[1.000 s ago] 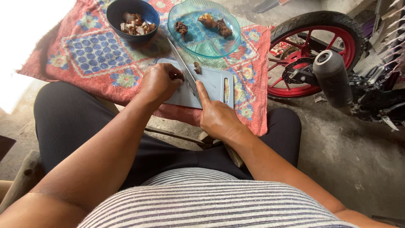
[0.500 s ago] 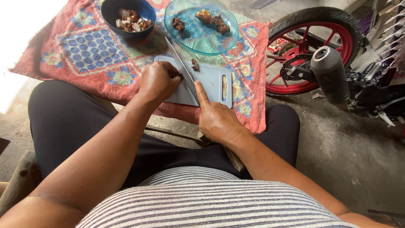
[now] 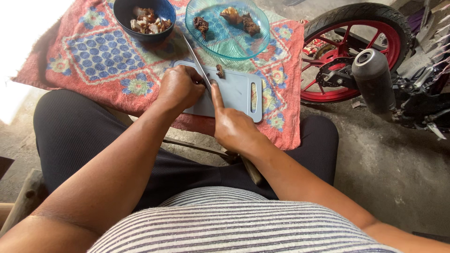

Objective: The person sits cross-legged on the floor and uses a knife to cut pieces of cooked meat on a cutting board. The cut pieces are placed into a blue bowl, while larger pieces remain on a glass plate.

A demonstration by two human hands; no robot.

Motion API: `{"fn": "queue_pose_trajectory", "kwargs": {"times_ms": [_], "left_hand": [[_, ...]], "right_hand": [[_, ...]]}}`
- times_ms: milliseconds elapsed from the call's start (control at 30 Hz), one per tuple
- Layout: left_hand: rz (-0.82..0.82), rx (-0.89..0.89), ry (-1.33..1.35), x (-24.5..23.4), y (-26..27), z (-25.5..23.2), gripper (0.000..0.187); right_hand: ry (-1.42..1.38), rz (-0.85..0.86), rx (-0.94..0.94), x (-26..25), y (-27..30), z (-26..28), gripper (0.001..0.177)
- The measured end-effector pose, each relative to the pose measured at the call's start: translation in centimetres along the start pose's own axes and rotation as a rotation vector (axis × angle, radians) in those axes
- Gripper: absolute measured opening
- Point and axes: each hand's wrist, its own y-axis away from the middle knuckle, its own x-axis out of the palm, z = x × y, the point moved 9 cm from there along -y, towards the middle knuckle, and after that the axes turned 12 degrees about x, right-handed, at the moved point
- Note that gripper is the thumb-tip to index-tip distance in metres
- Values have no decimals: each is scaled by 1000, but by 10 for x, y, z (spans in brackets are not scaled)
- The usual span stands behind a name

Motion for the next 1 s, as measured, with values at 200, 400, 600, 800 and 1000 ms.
{"fn": "queue_pose_trajectory", "kwargs": {"times_ms": [200,400,600,800,1000], "left_hand": [[-55,9,-30,-3,0,-1,22],[-7,50,-31,5,-2,5,21],[-101,62,-3,-1,1,1,20],[-93,-41,-4,5,2,6,19],[-104,100,-49,-3,9,-8,19]], "right_hand": [[-23,57,26,-4,2,0,100],[-30,56,10,6,2,-5,99],[-53,15,-3,-10,-14,13,100],[-42,123,66,13,21,-16,96],[-21,41,15,-6,-29,15,101]]}}
